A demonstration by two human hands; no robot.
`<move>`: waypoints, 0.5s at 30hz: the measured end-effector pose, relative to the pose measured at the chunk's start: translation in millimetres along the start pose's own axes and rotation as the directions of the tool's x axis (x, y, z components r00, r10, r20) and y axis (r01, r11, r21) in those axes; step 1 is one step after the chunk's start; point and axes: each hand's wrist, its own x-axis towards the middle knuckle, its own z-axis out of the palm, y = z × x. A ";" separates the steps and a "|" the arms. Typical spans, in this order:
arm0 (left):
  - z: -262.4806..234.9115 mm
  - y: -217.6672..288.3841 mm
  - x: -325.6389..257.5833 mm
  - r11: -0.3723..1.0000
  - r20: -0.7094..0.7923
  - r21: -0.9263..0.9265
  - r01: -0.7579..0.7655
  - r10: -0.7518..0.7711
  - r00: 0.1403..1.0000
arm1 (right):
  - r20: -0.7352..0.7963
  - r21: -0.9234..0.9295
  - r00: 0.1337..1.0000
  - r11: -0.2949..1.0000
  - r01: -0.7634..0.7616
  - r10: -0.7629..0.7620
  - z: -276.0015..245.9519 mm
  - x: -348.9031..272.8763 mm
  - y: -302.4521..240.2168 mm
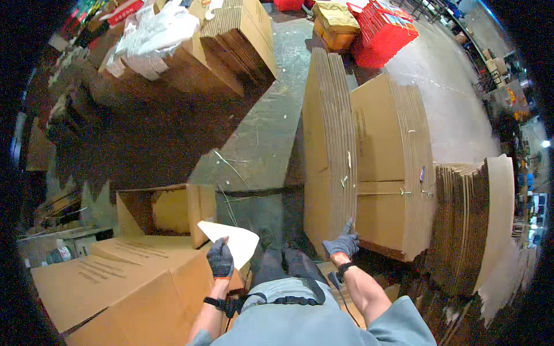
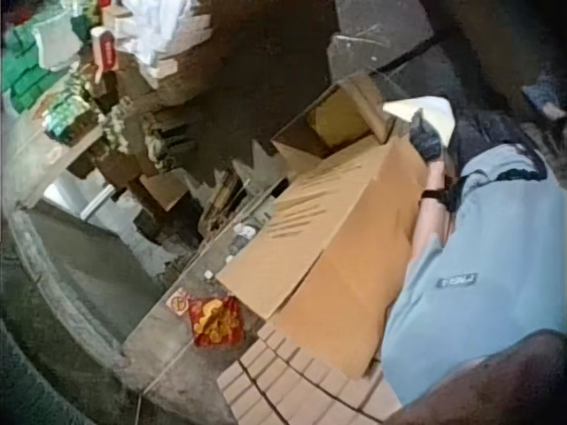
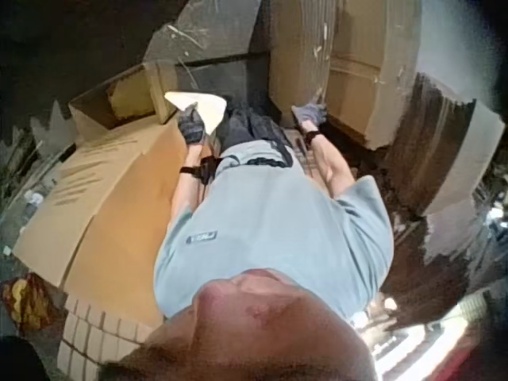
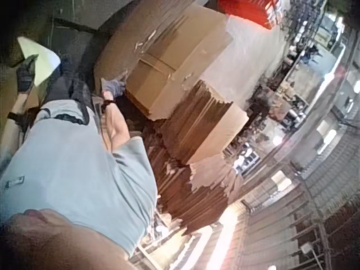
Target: The recorder is organizing and stacking flattened cardboard boxes in a warehouse environment, applying labels to some of them.
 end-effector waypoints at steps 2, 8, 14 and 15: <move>9.5 -0.2 13.8 0.999 0.030 -0.047 0.015 -0.014 0.999 | -0.099 -0.052 0.995 0.999 0.017 -0.022 -3.4 -5.2 -17.7; 61.2 -37.1 19.3 0.992 0.170 0.090 -0.093 0.077 0.982 | -0.115 -0.017 0.993 1.000 0.008 -0.010 -32.6 -51.5 -90.6; 85.6 24.8 28.6 0.999 0.321 -0.042 -0.029 0.041 0.946 | -0.062 0.051 0.998 0.998 -0.022 0.026 -37.6 -78.3 -133.1; 92.8 27.4 34.1 0.998 0.332 -0.051 -0.038 0.053 0.942 | -0.057 0.064 0.998 0.998 -0.013 0.016 -35.1 -82.3 -139.4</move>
